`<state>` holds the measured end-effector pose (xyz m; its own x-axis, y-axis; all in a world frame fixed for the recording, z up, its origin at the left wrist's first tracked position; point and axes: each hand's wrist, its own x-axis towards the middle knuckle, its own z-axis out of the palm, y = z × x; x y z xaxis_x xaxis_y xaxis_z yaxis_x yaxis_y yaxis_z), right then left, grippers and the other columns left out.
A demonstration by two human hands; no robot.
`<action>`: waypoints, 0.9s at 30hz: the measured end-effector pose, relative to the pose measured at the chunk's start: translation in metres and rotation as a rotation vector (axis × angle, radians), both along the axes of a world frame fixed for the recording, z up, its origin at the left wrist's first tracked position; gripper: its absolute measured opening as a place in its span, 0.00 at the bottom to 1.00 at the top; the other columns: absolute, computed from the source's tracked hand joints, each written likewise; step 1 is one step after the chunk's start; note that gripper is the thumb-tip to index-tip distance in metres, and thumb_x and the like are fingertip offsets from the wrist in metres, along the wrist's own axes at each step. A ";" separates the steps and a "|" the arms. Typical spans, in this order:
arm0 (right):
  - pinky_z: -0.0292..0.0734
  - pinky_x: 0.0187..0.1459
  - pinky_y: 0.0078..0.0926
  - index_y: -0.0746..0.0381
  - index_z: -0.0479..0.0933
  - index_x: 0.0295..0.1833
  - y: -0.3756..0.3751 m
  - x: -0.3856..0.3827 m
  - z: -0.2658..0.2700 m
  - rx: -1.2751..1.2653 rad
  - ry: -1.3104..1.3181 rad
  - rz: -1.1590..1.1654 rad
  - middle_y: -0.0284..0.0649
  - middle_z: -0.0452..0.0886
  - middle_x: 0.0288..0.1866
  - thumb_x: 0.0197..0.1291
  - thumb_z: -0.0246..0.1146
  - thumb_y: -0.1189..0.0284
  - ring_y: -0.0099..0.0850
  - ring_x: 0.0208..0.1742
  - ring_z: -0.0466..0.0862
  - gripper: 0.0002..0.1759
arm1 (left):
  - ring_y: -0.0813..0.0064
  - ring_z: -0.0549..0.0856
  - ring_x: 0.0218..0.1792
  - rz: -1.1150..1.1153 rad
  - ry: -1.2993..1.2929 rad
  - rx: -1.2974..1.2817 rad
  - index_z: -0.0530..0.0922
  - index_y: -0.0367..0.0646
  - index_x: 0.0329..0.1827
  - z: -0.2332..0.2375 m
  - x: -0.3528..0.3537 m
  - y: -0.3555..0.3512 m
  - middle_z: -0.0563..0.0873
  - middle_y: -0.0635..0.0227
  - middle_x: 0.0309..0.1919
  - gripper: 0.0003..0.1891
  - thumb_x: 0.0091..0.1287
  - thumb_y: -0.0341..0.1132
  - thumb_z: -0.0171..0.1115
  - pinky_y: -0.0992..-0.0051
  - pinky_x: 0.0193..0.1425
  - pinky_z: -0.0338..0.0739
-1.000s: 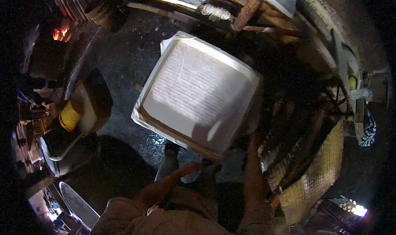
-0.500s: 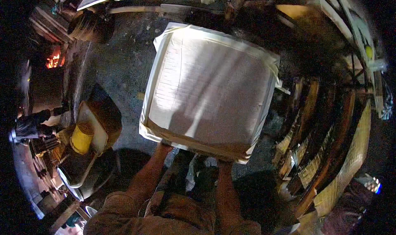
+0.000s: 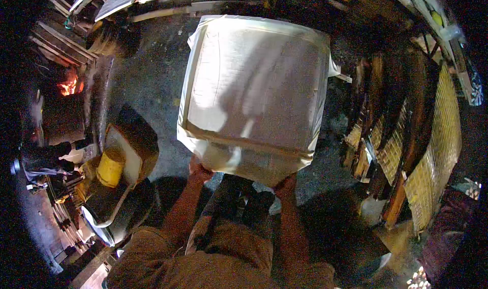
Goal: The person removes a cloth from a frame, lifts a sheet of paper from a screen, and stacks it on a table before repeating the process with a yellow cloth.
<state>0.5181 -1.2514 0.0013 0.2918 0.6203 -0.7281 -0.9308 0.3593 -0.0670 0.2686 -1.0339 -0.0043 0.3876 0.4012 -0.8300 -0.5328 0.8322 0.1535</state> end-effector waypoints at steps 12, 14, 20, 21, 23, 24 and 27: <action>0.69 0.22 0.26 0.66 0.71 0.46 -0.202 -0.027 -0.093 -0.195 -0.108 -0.164 0.45 0.76 0.39 0.57 0.55 0.71 0.32 0.23 0.71 0.13 | 0.70 0.80 0.32 -0.101 0.406 0.292 0.74 0.45 0.44 -0.065 -0.194 -0.032 0.80 0.67 0.33 0.11 0.59 0.35 0.55 0.72 0.29 0.77; 0.66 0.18 0.27 0.65 0.72 0.40 -0.196 -0.032 -0.105 -0.264 -0.050 -0.110 0.47 0.75 0.32 0.58 0.54 0.63 0.30 0.19 0.68 0.15 | 0.71 0.79 0.32 -0.719 0.749 0.569 0.74 0.48 0.44 -0.070 -0.192 -0.018 0.79 0.68 0.34 0.11 0.60 0.38 0.54 0.72 0.26 0.76; 0.65 0.14 0.22 0.59 0.71 0.32 -0.114 0.123 -0.083 -0.267 -0.517 0.203 0.37 0.73 0.22 0.55 0.58 0.61 0.26 0.17 0.71 0.12 | 0.73 0.75 0.23 -0.668 0.547 0.459 0.75 0.44 0.33 -0.104 -0.168 0.158 0.75 0.69 0.25 0.11 0.60 0.43 0.55 0.73 0.25 0.75; 0.65 0.13 0.20 0.58 0.71 0.33 -0.076 0.162 -0.076 -0.444 -0.670 0.210 0.35 0.72 0.22 0.55 0.58 0.63 0.24 0.17 0.70 0.10 | 0.73 0.76 0.25 -0.616 0.489 0.410 0.75 0.44 0.33 -0.107 -0.148 0.206 0.75 0.69 0.26 0.11 0.59 0.43 0.56 0.72 0.26 0.75; 0.63 0.12 0.17 0.56 0.71 0.34 0.001 0.242 -0.058 -0.884 -0.919 0.270 0.32 0.72 0.22 0.55 0.59 0.66 0.21 0.16 0.70 0.07 | 0.74 0.76 0.28 -0.572 0.697 0.438 0.75 0.45 0.33 -0.064 -0.069 0.287 0.76 0.70 0.28 0.12 0.57 0.44 0.59 0.70 0.30 0.75; 0.63 0.12 0.17 0.56 0.70 0.35 0.030 0.290 -0.063 -0.787 -0.891 0.345 0.32 0.72 0.23 0.56 0.59 0.67 0.21 0.16 0.70 0.06 | 0.73 0.78 0.31 -0.594 0.851 0.551 0.76 0.44 0.35 -0.021 -0.008 0.311 0.77 0.70 0.30 0.13 0.58 0.45 0.59 0.70 0.33 0.76; 0.62 0.14 0.16 0.57 0.71 0.36 0.149 0.374 -0.046 -0.289 -0.895 0.275 0.32 0.73 0.25 0.55 0.57 0.70 0.20 0.19 0.72 0.05 | 0.67 0.80 0.44 -0.757 0.974 1.038 0.76 0.43 0.43 0.020 0.117 0.388 0.81 0.67 0.37 0.16 0.58 0.45 0.59 0.70 0.42 0.75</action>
